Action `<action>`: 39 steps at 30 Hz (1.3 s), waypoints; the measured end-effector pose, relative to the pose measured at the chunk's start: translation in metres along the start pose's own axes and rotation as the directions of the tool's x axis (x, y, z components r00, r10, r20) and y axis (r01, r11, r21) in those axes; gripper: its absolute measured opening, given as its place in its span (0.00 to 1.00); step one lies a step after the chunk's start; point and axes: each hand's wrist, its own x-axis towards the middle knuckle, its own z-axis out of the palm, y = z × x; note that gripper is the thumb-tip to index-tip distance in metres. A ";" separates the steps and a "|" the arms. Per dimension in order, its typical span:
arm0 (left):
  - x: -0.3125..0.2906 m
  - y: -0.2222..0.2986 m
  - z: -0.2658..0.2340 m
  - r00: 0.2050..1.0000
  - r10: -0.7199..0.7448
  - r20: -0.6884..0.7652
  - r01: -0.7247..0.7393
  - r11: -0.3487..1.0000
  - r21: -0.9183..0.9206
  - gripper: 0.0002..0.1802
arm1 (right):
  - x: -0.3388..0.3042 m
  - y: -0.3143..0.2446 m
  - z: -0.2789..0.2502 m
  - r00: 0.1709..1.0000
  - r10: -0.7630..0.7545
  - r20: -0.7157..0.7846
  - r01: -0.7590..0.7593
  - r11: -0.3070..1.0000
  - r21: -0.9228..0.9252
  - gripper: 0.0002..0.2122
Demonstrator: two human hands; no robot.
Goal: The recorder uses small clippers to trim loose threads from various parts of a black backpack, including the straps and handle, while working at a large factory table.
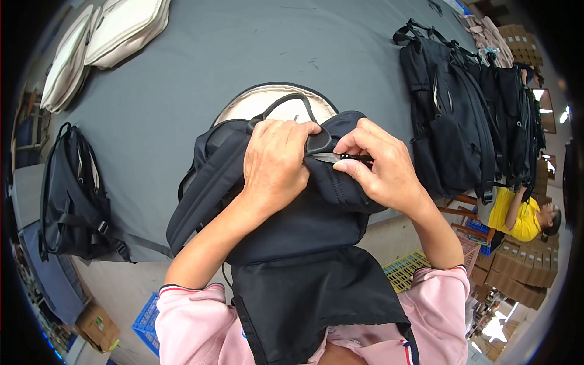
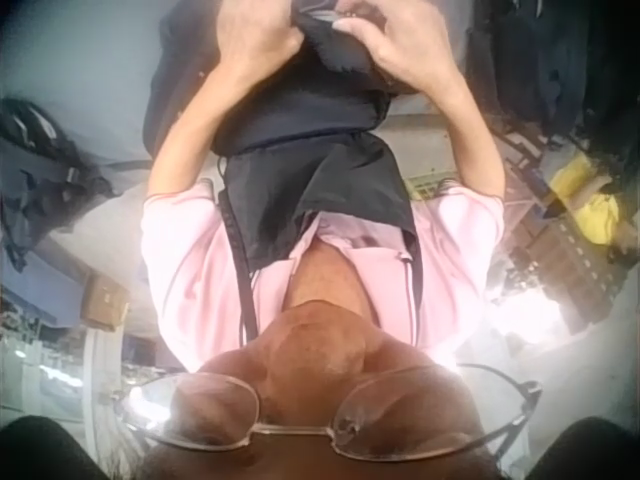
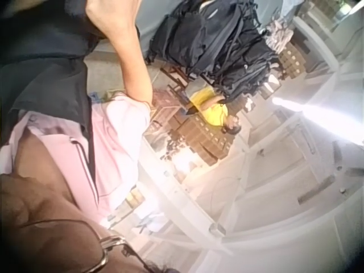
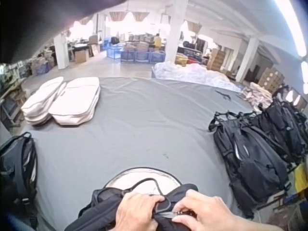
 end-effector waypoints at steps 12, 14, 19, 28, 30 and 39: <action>-0.003 -0.013 -0.030 0.996 0.052 0.076 -0.046 0.996 -0.077 0.26 | -0.023 0.006 0.058 0.944 0.310 -0.116 -0.170 0.754 0.634 0.28; -0.007 -0.020 -0.044 0.994 0.061 -0.095 -0.070 0.993 -0.095 0.24 | -0.017 0.001 0.063 0.945 0.315 -0.089 -0.166 0.696 0.698 0.28; -0.025 -0.044 -0.094 0.815 -0.579 0.008 0.570 0.801 -0.183 0.10 | -0.022 0.008 0.060 0.967 0.250 -0.051 -0.147 0.709 0.690 0.27; -0.030 -0.040 -0.080 0.473 -0.524 0.709 0.833 0.004 -0.553 0.17 | -0.018 0.008 0.036 0.912 -0.157 -0.378 0.083 0.975 -0.204 0.20; -0.038 -0.028 -0.071 0.511 -0.580 0.634 0.773 -0.012 -0.634 0.19 | 0.007 -0.007 0.030 0.843 -0.378 -0.382 0.272 0.913 -0.303 0.22; -0.046 -0.034 -0.043 0.638 -0.606 0.475 0.679 0.151 -0.719 0.16 | 0.128 0.003 0.069 0.996 -0.083 -0.044 0.072 0.973 -0.218 0.06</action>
